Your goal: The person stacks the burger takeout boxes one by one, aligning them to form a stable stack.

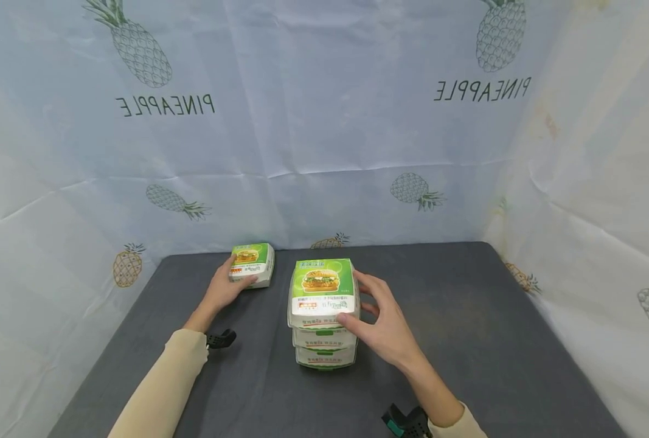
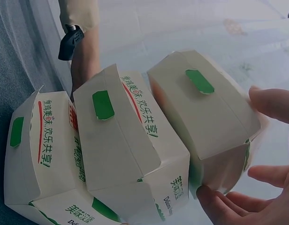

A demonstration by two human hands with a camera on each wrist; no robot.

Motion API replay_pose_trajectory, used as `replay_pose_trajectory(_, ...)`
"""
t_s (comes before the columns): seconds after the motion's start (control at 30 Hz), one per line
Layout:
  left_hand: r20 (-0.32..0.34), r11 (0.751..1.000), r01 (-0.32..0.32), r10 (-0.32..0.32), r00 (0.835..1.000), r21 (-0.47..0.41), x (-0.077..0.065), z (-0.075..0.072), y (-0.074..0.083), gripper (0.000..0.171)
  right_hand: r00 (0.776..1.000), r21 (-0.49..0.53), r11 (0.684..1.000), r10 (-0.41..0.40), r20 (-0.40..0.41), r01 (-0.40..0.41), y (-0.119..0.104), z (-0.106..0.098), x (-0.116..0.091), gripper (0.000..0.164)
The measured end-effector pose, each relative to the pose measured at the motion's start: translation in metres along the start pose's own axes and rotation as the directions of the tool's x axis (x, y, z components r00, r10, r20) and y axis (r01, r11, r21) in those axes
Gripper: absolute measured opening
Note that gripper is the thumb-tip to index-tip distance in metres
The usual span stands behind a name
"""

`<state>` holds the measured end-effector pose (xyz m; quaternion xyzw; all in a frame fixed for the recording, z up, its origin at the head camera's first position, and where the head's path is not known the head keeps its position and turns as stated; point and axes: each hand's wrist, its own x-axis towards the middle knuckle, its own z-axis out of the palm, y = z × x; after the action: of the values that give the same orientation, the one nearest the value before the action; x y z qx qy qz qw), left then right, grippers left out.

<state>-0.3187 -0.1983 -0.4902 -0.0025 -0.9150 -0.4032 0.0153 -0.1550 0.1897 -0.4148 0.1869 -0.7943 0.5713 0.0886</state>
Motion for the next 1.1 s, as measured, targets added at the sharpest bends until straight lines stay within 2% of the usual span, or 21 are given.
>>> replay_pose_trajectory(0.33, -0.030, 1.000, 0.007, -0.007, 1.000, -0.008, -0.004, 0.001, 0.002, 0.099, 1.000, 0.000, 1.000, 0.007, -0.001, -0.007, 0.000, 0.001, 0.000, 0.074)
replay_pose_trajectory(0.53, -0.022, 1.000, -0.017, 0.017, 1.000, 0.011, -0.005, 0.000, 0.005, 0.100, 1.000, -0.001, 1.000, 0.008, -0.006, -0.008, 0.000, 0.001, -0.001, 0.073)
replay_pose_trajectory(1.1, -0.025, 0.996, -0.092, 0.093, 0.995, 0.020, -0.016, -0.014, 0.041, 0.100, 1.000, -0.020, 1.000, -0.001, -0.023, 0.001, -0.003, 0.003, -0.002, 0.074)
